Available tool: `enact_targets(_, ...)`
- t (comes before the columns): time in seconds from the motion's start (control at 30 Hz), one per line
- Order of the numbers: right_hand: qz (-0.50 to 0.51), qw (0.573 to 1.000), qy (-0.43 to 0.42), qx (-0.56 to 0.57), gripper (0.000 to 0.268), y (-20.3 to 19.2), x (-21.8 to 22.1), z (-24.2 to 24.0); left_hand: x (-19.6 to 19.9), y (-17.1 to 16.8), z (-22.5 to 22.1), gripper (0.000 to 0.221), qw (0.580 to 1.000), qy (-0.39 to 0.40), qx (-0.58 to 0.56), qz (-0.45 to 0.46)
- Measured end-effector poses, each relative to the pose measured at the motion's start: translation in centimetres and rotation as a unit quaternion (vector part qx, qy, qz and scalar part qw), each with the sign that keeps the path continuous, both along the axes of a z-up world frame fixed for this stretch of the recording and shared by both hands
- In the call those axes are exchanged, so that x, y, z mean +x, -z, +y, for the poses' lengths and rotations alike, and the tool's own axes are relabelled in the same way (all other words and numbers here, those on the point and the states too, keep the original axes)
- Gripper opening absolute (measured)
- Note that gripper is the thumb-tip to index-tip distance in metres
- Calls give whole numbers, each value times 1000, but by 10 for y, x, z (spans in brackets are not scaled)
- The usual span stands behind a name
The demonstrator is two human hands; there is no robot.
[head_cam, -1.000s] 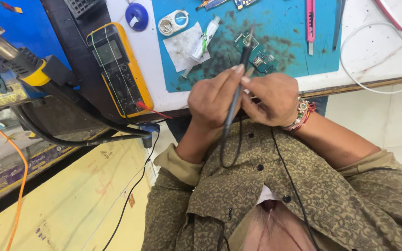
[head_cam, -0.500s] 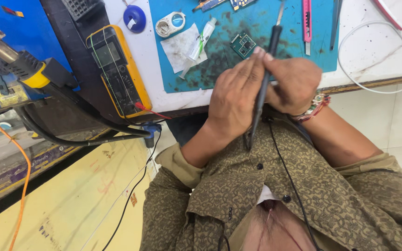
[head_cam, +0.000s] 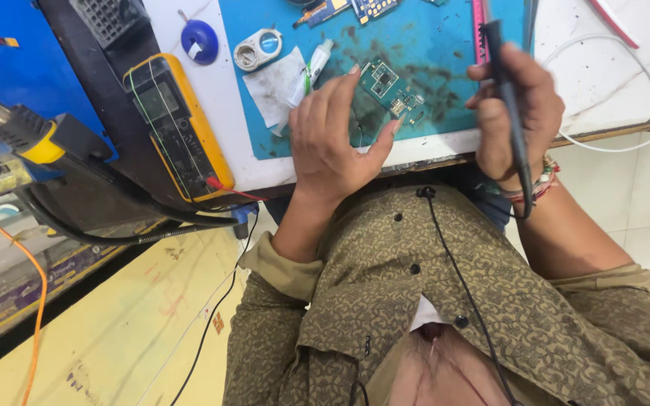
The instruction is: The person solders components onto a circuit board using a soldering iron and applies flux from a tube while holding the board with tweezers.
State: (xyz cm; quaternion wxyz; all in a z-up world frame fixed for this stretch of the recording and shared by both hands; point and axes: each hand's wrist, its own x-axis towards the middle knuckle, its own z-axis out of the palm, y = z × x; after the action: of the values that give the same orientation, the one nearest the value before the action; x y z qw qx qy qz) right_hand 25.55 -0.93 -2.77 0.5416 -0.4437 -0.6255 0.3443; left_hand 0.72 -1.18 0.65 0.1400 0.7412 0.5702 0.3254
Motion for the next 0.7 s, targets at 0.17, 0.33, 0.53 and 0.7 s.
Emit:
enact_targets(0.17, -71, 996, -7, -52, 19, -3, -8, -2, 3, 5, 2, 85, 997, -7, -18, 72)
enact_targets(0.33, -20, 990, -67, -120, 20, -2, -21, 5, 4, 9, 4, 91, 995, -26, -46, 81)
enact_targets(0.53, 43, 987, -57, -147, 16, 5, -22, 2, 4, 12, 4, 91, 994, -31, -66, 87)
enact_targets(0.7, -1, 988, -47, -147, 12, 0, -21, -1, 4, 12, 4, 90, 992, -28, -73, 96)
